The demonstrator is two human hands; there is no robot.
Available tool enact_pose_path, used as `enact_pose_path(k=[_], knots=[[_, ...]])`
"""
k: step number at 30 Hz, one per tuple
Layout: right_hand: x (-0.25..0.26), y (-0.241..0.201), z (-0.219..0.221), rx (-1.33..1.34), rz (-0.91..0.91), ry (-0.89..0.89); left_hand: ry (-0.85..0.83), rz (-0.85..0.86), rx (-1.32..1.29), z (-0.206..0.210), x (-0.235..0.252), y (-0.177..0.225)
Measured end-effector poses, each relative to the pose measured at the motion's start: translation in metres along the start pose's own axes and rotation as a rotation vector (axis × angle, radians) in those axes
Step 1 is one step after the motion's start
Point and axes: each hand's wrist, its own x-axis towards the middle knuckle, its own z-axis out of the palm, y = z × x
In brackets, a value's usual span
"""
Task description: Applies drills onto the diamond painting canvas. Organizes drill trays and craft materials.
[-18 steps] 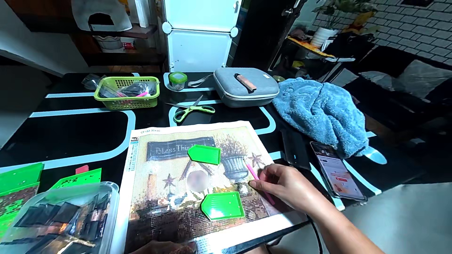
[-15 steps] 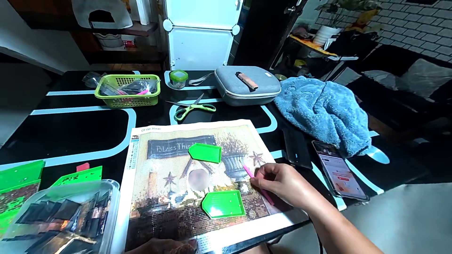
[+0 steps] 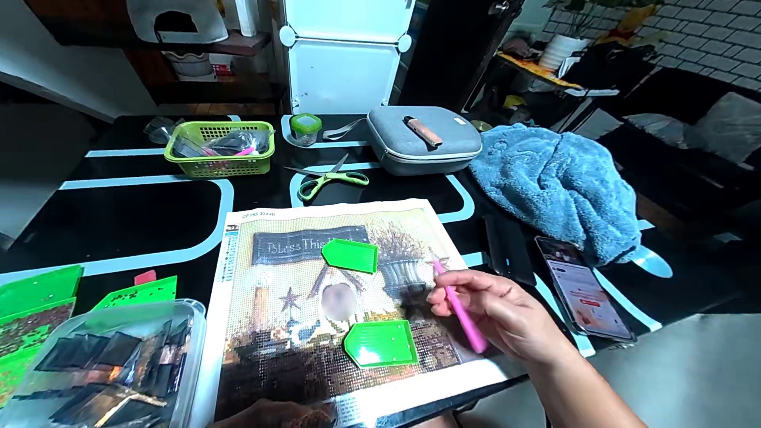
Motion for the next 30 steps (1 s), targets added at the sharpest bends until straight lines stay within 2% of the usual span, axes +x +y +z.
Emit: enact_pose_path(k=[3, 9, 14, 23, 30], knots=[[-0.003, 0.005, 0.006, -0.077, -0.085, -0.017, 0.003, -0.012, 0.009, 0.0, -0.001, 0.0], [-0.002, 0.032, 0.045, -0.266, -0.25, 0.189, -0.002, 0.01, -0.006, 0.001, 0.001, 0.0], [0.0, 0.049, 0.053, -0.44, -0.362, 0.184, 0.007, 0.007, -0.007, 0.001, 0.0, 0.001], [0.001, 0.052, 0.055, -0.559, -0.399, 0.2, 0.009, -0.002, 0.01, 0.0, -0.001, -0.001], [0.0, 0.05, 0.055, -0.499, -0.359, 0.216, 0.0, 0.004, -0.016, 0.0, 0.0, 0.0]])
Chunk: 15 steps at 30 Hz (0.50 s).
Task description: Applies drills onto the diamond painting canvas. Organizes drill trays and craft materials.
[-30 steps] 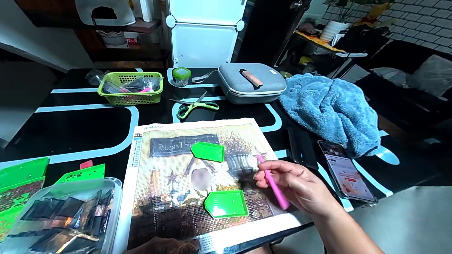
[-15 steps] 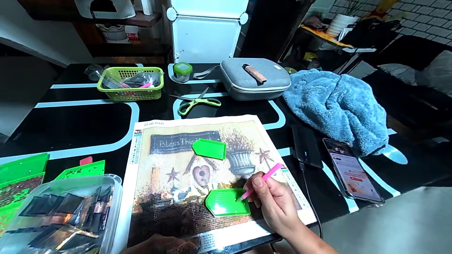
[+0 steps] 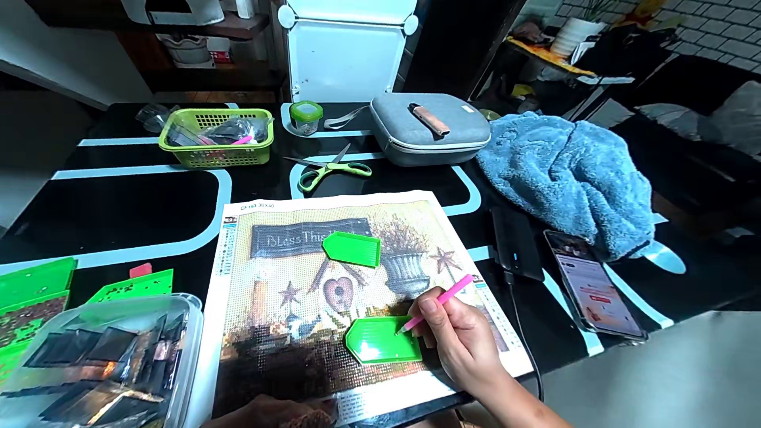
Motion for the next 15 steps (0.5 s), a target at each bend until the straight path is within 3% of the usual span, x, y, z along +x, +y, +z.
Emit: enact_pose_path(k=[6, 15], knots=[[0.012, -0.008, -0.008, 0.175, 0.227, 0.114, 0.005, -0.01, -0.013, 0.0, -0.001, 0.0], [0.02, 0.005, -0.003, -0.032, 0.185, 0.092, -0.003, -0.016, -0.021, 0.0, -0.002, -0.001]])
